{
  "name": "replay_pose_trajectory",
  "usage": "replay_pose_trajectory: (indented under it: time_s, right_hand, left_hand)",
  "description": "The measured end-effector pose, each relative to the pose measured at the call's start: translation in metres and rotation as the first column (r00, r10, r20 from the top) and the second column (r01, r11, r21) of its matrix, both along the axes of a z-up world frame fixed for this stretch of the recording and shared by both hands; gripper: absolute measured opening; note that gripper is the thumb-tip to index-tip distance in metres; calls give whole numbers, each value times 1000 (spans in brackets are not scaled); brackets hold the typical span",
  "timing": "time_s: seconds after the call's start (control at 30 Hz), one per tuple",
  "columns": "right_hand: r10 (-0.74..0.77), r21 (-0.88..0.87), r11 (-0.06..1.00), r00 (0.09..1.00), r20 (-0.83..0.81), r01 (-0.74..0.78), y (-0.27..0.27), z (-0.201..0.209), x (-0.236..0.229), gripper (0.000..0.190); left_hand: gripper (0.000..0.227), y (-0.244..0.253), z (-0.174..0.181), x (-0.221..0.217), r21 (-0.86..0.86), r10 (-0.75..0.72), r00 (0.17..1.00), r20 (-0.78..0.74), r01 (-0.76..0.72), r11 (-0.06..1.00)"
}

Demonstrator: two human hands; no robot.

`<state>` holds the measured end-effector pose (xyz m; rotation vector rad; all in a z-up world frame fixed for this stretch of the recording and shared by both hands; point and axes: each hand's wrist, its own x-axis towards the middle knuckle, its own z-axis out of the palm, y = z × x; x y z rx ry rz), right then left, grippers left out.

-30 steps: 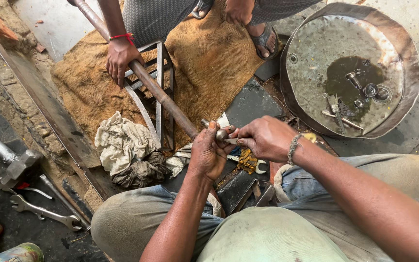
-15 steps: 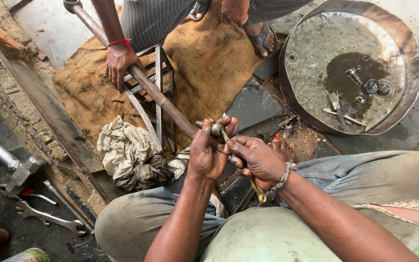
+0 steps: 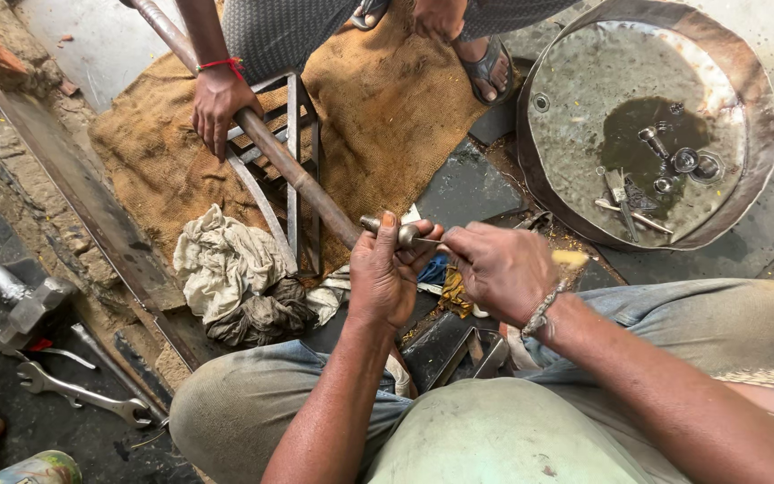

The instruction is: The person removes a small metal component from a long rod using a wrench, cleans it with a cloth, and then reattaches it and other small parts by hand.

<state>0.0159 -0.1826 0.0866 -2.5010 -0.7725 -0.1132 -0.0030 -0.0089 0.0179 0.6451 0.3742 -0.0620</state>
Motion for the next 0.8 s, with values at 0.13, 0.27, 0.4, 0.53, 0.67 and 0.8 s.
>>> replay_pose_trajectory:
  time_s: [0.13,0.27,0.4,0.53,0.67,0.8]
  right_hand:
    - [56,-315,949,994,95,-23,0,25,6,3]
    - [29,-458,886,996,-86,-65,13,37,14,7]
    - [-11,-506,848,951,-310,-155,19,37,30,19]
    - [26,-281,937,840,-542,-210,6,17,46,25]
    - [233,290,953,406,-883,83,-21,-24,36,28]
    - [357,435,778,250,-900,453,-49,-86,11,27]
  left_hand:
    - [24,-8,-1,3,134,78,996,-37,-72,988]
    - [18,-3,-7,2,321,80,996,30,-85,943]
    - [16,4,-11,0,258,12,1000,19,-16,966]
    - [17,6,-7,0,228,-74,997,-22,77,971]
    - [19,4,-1,2,77,-107,991,77,101,992]
    - [18,-12,-9,5,186,-65,997,35,57,981]
